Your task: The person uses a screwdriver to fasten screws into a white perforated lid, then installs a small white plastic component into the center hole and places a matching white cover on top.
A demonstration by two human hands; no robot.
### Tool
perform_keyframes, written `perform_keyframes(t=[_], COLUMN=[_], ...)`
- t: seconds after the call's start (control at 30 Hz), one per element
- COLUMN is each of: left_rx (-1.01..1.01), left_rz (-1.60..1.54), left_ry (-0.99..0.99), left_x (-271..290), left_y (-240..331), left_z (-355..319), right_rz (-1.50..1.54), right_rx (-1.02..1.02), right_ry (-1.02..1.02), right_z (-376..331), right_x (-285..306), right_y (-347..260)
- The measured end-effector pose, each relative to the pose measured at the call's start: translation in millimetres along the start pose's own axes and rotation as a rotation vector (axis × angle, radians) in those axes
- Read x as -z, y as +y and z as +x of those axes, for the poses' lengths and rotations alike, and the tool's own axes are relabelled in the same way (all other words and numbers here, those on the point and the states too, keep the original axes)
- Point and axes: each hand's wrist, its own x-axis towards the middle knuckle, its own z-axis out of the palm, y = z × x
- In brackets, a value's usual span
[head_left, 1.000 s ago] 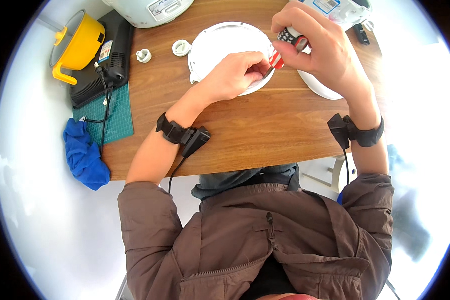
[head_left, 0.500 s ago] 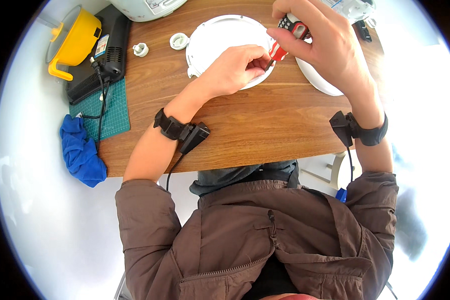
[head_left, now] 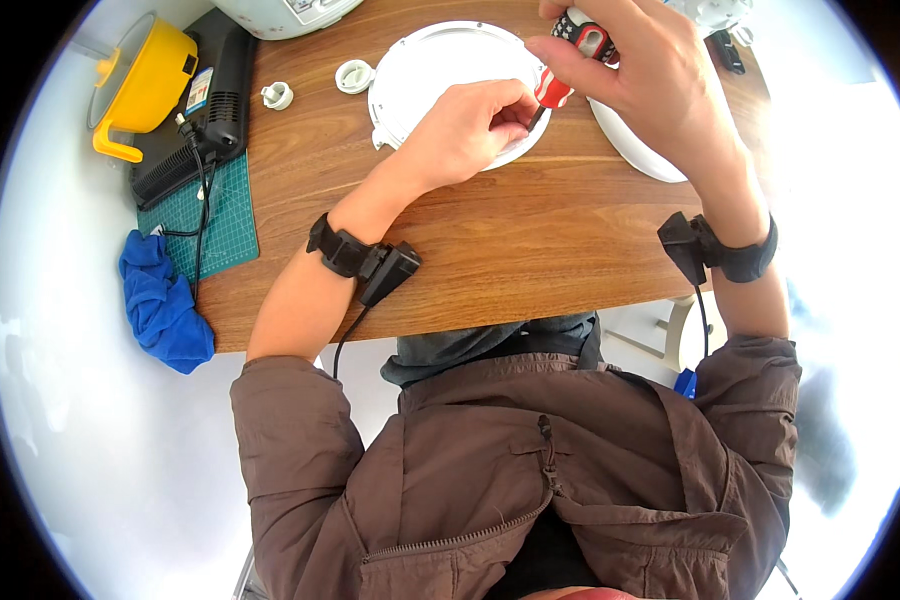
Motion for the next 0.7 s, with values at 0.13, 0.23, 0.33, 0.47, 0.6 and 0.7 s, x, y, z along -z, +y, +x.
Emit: perform_keyframes(t=[0.13, 0.23, 0.33, 0.47, 0.6, 0.7], left_rx=[-0.025, -0.047, -0.022, -0.049, -0.116, -0.200], left_rz=[-0.012, -0.045, -0.085, -0.041, 0.134, 0.053], left_ry=[-0.020, -0.022, 0.001, 0.038, 0.022, 0.094], left_x=[1.5, 0.7, -1.0, -1.3, 3.6, -4.2], left_y=[-0.2, -1.2, -4.5, 1.2, 4.5, -5.8], left_z=[0.1, 0.1, -0.8, -1.1, -3.7, -2.0], right_rz=[-0.023, -0.080, -0.176, -0.102, 0.010, -0.150], right_rx=[0.007, -0.001, -0.040, 0.027, 0.234, 0.012], right_ry=[0.009, -0.012, -0.115, -0.108, -0.186, -0.119], right_z=[-1.2, -1.7, 4.4, -0.6, -0.6, -10.9], right_x=[0.1, 2.3, 15.5, 16.1, 6.2, -3.1], right_y=[1.0, -0.3, -18.5, -26.7, -15.1, -23.2])
